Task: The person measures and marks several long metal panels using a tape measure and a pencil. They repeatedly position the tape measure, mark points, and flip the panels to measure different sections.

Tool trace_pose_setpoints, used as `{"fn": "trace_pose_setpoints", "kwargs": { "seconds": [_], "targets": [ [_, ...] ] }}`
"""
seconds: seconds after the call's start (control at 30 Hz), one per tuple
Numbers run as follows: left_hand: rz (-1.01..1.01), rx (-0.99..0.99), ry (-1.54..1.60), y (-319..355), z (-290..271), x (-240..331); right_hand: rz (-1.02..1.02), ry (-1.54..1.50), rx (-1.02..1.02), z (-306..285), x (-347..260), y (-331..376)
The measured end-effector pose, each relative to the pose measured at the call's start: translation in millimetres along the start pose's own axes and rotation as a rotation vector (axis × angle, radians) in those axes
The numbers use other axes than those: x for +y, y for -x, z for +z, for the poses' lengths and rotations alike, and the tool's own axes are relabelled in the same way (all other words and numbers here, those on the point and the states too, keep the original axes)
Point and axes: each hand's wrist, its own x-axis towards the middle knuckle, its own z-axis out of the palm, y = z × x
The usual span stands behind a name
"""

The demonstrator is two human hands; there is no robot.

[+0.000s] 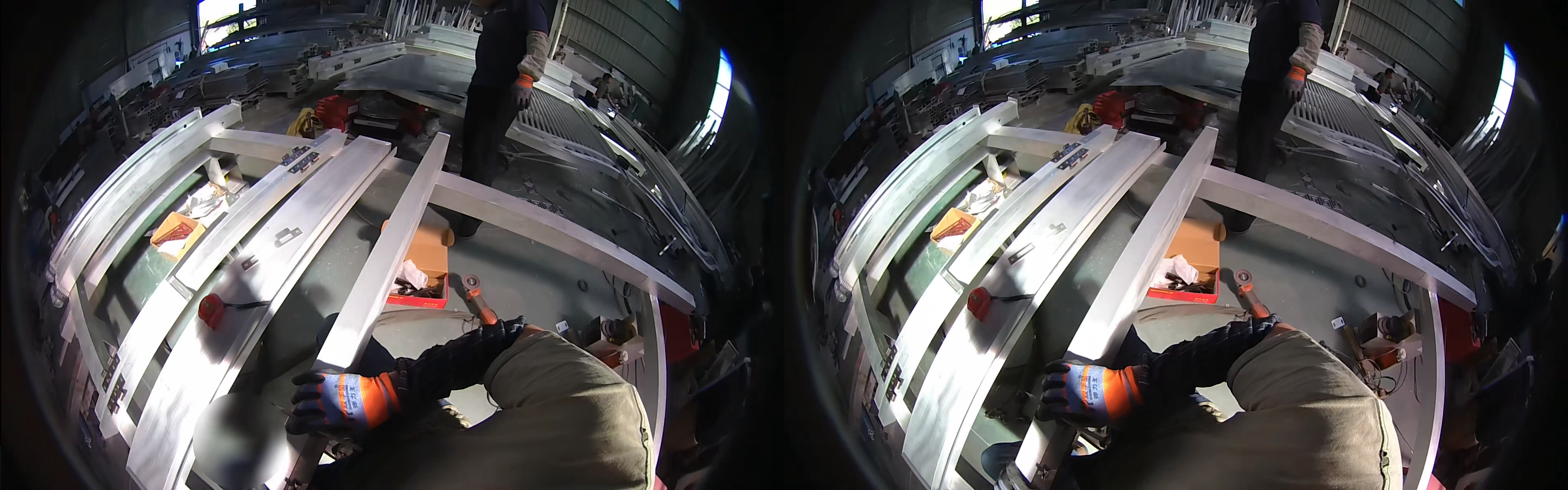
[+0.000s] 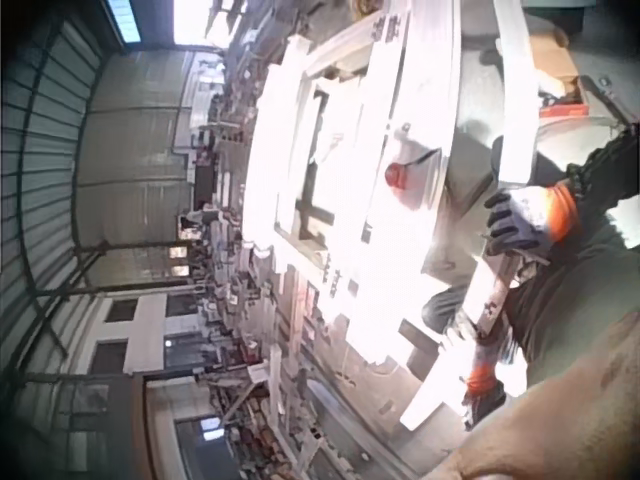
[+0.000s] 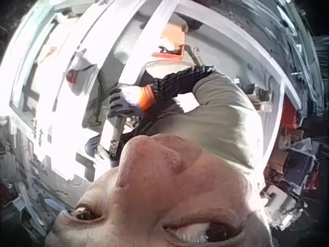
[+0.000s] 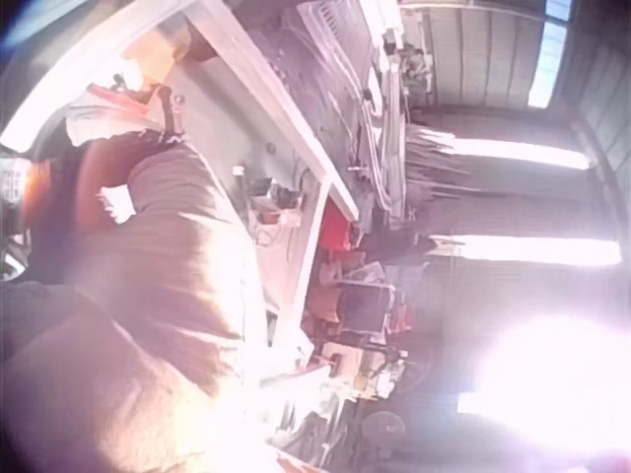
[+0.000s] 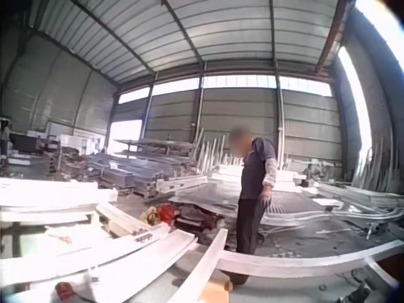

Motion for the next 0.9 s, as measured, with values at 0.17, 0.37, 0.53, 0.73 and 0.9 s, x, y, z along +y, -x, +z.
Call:
{"fn": "trace_pose_setpoints", "kwargs": {
  "seconds": [0.17,0.37,0.53,0.73,0.9],
  "targets": [
    [0.042,-0.007,-0.047,-2.6,-11.2,-3.3,-0.022,0.048,0.164,0.5,-2.0,-3.9],
    [0.066,-0.036,-0.105,7.0,-29.4,-10.5,0.008,0.044,0.076,2.6,-1.5,-3.8],
    [0.051,0.021,-0.138,8.5,-33.9,-10.2,0.01,0.014,0.113,-5.3,-4.2,-3.3],
    [-0.044,0.019,0.022,26.0,-16.2,-15.6,0.1,-0.042,0.219,-3.7,-9.5,-8.5],
    [-0.066,-0.081,0.165,11.5,-27.0,1.6,0.146,-0.076,0.222,-14.7,-8.1,2.5]
  ]
}}
